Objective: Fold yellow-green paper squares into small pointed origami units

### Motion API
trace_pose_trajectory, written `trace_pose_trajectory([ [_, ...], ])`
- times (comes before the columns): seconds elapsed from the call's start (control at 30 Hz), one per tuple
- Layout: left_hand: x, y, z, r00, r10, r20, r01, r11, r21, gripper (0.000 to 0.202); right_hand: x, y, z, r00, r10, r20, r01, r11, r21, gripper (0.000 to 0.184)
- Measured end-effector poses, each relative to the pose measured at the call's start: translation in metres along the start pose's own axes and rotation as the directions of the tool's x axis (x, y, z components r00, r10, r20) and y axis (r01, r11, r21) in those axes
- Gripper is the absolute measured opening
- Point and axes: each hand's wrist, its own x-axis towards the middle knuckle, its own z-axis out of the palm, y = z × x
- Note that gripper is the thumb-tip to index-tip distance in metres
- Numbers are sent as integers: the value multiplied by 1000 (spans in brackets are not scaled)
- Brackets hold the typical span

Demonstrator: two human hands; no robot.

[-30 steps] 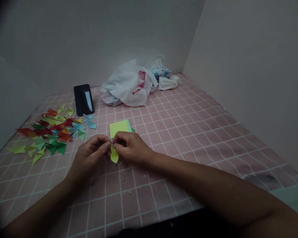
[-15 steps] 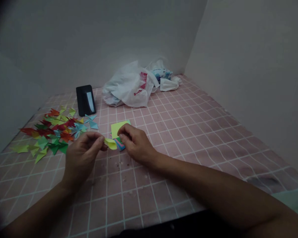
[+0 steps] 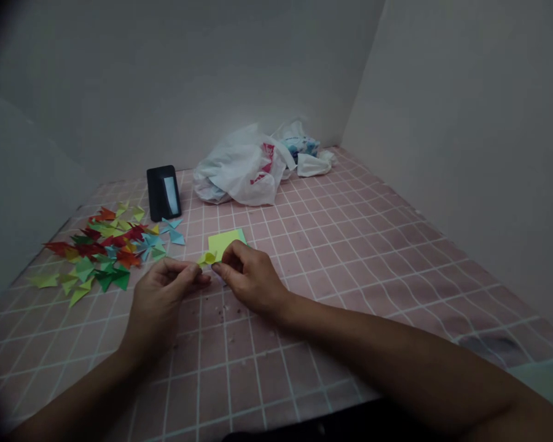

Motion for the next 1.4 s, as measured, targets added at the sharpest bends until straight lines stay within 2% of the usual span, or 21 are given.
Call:
trace_pose_trajectory([
  [0.17, -6, 1, 3, 997, -68, 23, 69, 995, -71, 25, -2, 5, 5, 998, -25, -51, 30, 994, 109, 19],
  [0.47, -14, 2, 9, 977, -193, 93, 208, 959, -195, 37, -4, 9, 8, 1000, 21, -13, -15, 944, 329, 17],
  [0.63, -15, -1, 8, 975, -197, 102, 215, 953, -214, 36, -2, 9, 7, 999, 44, 8, -43, 935, 353, 20],
  [0.8, -17, -1, 7, 973, -198, 121, 217, 960, -175, 36, -2, 8, 7, 999, 43, -9, -39, 956, 290, 17],
  [1.0, -18, 0, 9, 982, -123, 142, 133, 989, -59, 29, -4, -1, 2, 999, 34, -7, -32, 986, 163, 11],
  [1.1, -19, -2, 10, 984, -92, 151, 94, 996, -4, 26, -5, -6, 0, 999, 13, -39, -10, 998, 67, 7],
  [1.23, -18, 0, 11, 978, -54, 203, 33, 994, 108, 25, -4, -6, 0, 993, -44, -110, 39, 998, -52, 13],
  [1.4, -10, 4, 3, 984, 19, 177, -44, 989, 140, 21, -1, -3, -1, 999, -44, -25, 41, 992, -121, 17],
])
